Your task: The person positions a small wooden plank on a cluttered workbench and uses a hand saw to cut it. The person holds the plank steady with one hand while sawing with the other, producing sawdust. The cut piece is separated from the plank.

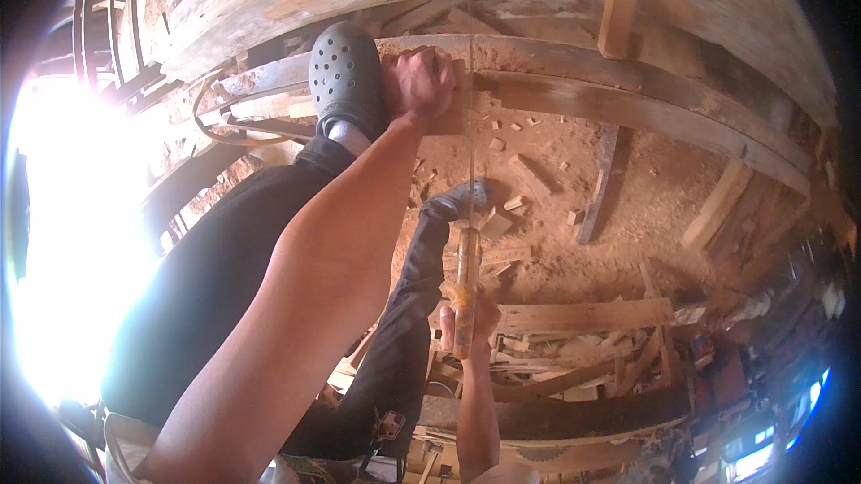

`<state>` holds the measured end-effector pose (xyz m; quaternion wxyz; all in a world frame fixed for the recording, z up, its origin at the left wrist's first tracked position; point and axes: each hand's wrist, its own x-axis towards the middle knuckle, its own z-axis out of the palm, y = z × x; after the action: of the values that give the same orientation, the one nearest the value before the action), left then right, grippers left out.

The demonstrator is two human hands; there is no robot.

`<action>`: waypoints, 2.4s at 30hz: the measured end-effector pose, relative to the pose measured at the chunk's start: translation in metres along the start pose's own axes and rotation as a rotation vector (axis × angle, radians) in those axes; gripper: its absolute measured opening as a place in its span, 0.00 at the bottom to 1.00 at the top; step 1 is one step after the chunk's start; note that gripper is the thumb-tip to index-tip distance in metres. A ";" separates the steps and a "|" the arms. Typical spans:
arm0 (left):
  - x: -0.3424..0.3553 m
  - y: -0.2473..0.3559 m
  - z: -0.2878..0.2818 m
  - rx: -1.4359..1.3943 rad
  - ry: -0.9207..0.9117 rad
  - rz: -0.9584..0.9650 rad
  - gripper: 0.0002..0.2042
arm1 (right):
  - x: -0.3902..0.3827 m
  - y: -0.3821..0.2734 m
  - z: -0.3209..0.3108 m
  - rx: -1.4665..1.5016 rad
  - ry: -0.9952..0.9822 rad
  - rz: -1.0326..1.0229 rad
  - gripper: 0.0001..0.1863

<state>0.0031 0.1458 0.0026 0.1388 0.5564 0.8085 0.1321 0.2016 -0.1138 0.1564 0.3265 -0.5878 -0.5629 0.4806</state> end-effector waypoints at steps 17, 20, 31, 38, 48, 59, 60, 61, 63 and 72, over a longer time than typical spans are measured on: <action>0.003 -0.003 0.003 -0.028 -0.087 -0.035 0.16 | 0.000 0.010 0.011 -0.068 -0.101 0.213 0.12; 0.002 -0.002 0.000 -0.050 -0.068 -0.067 0.15 | 0.005 0.001 0.021 -0.096 -0.012 0.103 0.12; 0.001 -0.003 0.005 0.005 -0.076 -0.035 0.16 | 0.014 0.000 0.003 -0.171 -0.074 -0.068 0.12; 0.002 0.002 -0.006 -0.024 -0.012 -0.001 0.17 | 0.009 0.005 0.002 0.046 -0.014 0.047 0.09; 0.001 0.006 -0.012 -0.038 -0.038 -0.007 0.15 | 0.006 0.012 0.001 -0.151 -0.063 -0.040 0.11; -0.001 0.001 -0.001 -0.026 -0.004 -0.018 0.16 | 0.016 0.003 0.019 0.036 0.035 0.050 0.16; -0.001 0.001 0.000 -0.029 0.001 -0.037 0.16 | 0.018 -0.001 0.019 0.047 0.047 0.076 0.17; -0.001 0.000 0.002 -0.034 -0.007 -0.059 0.16 | 0.019 -0.005 0.019 0.055 0.067 0.096 0.17; 0.000 -0.002 0.005 -0.010 0.012 -0.042 0.15 | 0.023 -0.013 0.020 0.018 0.082 0.112 0.18; -0.002 -0.004 0.013 -0.085 0.108 -0.027 0.12 | 0.042 -0.064 0.009 -0.026 0.040 0.253 0.12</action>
<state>0.0053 0.1438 -0.0102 0.1203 0.5312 0.8159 0.1941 0.1666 -0.0647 0.2048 0.2666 -0.6680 -0.4837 0.4988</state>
